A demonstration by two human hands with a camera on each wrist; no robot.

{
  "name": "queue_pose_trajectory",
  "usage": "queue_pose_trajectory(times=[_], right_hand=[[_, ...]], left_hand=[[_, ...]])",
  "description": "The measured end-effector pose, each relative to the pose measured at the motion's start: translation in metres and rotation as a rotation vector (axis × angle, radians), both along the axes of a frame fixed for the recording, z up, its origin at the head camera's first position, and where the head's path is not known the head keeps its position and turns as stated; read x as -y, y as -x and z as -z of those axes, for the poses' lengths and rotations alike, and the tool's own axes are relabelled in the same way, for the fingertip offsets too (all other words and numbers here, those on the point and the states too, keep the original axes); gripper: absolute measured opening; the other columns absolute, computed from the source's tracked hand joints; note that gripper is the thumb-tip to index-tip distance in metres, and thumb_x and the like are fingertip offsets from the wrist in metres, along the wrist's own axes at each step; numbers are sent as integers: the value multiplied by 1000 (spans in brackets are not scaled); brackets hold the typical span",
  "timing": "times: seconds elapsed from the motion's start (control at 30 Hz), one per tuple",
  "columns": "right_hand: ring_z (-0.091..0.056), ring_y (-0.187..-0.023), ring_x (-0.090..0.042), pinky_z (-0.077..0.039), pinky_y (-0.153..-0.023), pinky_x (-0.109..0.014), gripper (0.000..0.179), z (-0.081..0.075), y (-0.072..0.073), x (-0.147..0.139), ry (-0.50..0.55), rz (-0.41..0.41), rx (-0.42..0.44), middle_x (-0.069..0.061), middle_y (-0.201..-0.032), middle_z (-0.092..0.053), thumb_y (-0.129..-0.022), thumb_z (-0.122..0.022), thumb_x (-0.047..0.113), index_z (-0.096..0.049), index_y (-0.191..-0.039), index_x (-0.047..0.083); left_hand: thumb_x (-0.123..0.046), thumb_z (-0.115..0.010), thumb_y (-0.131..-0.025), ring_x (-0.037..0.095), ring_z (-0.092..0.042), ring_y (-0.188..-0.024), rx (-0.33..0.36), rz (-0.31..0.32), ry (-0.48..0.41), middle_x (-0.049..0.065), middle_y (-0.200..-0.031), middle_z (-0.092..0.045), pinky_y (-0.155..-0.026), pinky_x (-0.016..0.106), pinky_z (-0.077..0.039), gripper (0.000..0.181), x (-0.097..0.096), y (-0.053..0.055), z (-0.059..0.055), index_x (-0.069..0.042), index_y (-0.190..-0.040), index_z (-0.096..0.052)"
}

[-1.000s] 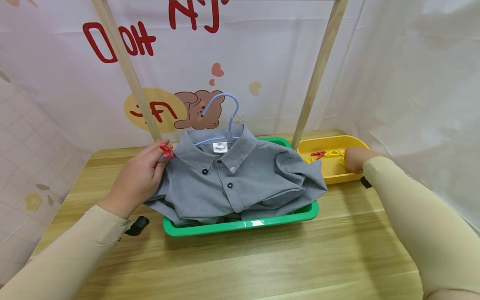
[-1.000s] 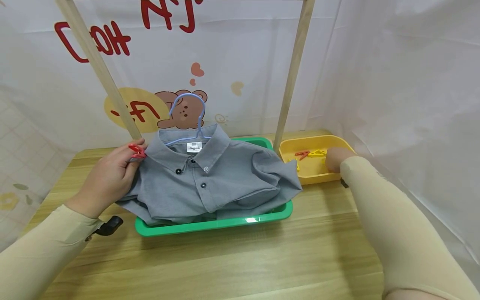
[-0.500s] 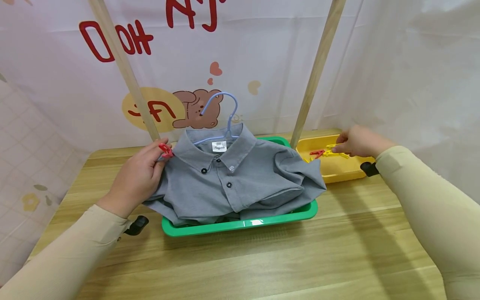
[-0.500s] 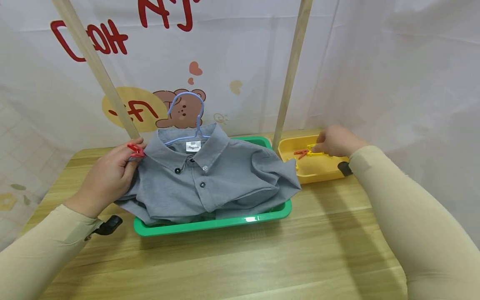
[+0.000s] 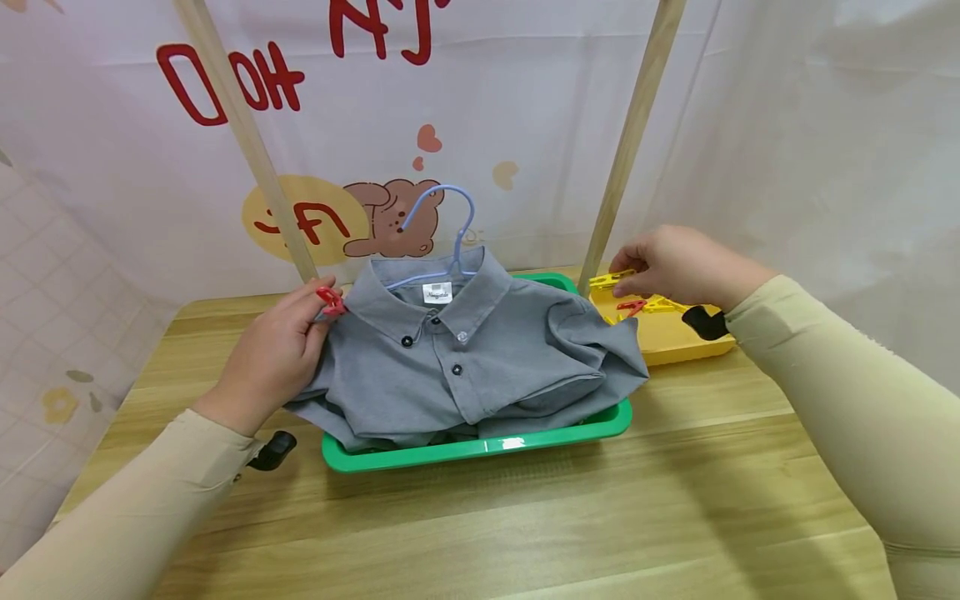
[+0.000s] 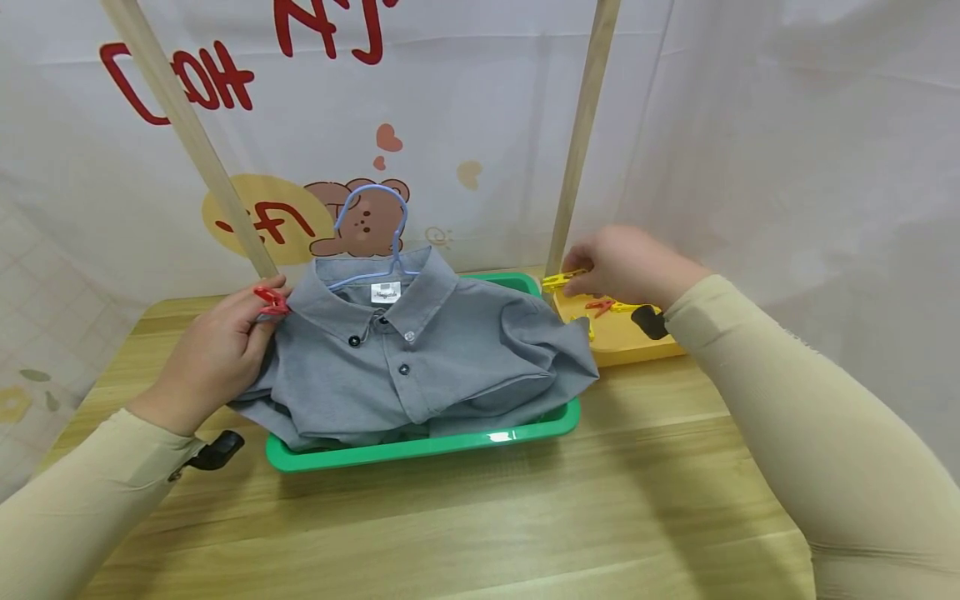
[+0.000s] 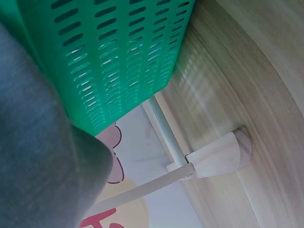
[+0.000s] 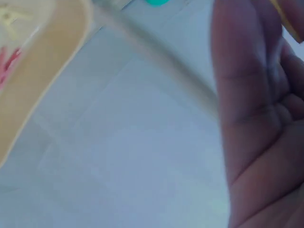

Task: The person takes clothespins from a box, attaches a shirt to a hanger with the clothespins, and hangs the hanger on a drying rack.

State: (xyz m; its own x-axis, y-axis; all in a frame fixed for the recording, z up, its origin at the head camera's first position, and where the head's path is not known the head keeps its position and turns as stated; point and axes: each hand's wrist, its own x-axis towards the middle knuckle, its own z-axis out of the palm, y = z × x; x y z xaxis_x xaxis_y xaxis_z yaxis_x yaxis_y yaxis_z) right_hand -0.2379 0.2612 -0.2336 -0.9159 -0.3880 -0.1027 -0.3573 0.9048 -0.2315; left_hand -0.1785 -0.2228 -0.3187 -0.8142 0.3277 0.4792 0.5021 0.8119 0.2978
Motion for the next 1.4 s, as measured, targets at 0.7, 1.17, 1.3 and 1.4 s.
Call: queue_pose_trajectory(times=[0.7,1.17,1.3,1.4], right_hand=[[-64,-62,-10,-54,-60,-32,13,-17,-13,56,74,-198,-72,2,-85,-80,-88,-87,20,-82,-99,16],[-65,-71,-14,-57,-69,-34,9,-16,-12,75,-50,-313,-117,2,-87,-77,-86,-87,14,-81,-92,12],[-67,-76,-16,-60,-73,-36,10,-14,-12,78,-63,-352,-138,-2,-91,-77,-86,-87,12,-80,-93,10],[-68,-79,-18,-61,-75,-37,12,-14,-12,80,-70,-357,-144,-4,-95,-76,-86,-87,12,-80,-95,8]], left_hand=[[-11,-62,-105,43,-57,-140,16,7,1,17,-155,-57,-111,64,-48,32,-3,1,-1,-3,-136,-67],[-8,-62,-104,41,-60,-137,-17,40,-8,18,-151,-61,-112,62,-48,29,-5,1,-1,-1,-131,-69],[-7,-63,-104,41,-61,-136,-30,45,-9,18,-149,-62,-111,62,-49,28,-6,1,-1,-1,-131,-69],[-8,-63,-104,41,-61,-136,-33,47,-15,18,-149,-63,-111,62,-49,27,-6,1,-1,-2,-129,-70]])
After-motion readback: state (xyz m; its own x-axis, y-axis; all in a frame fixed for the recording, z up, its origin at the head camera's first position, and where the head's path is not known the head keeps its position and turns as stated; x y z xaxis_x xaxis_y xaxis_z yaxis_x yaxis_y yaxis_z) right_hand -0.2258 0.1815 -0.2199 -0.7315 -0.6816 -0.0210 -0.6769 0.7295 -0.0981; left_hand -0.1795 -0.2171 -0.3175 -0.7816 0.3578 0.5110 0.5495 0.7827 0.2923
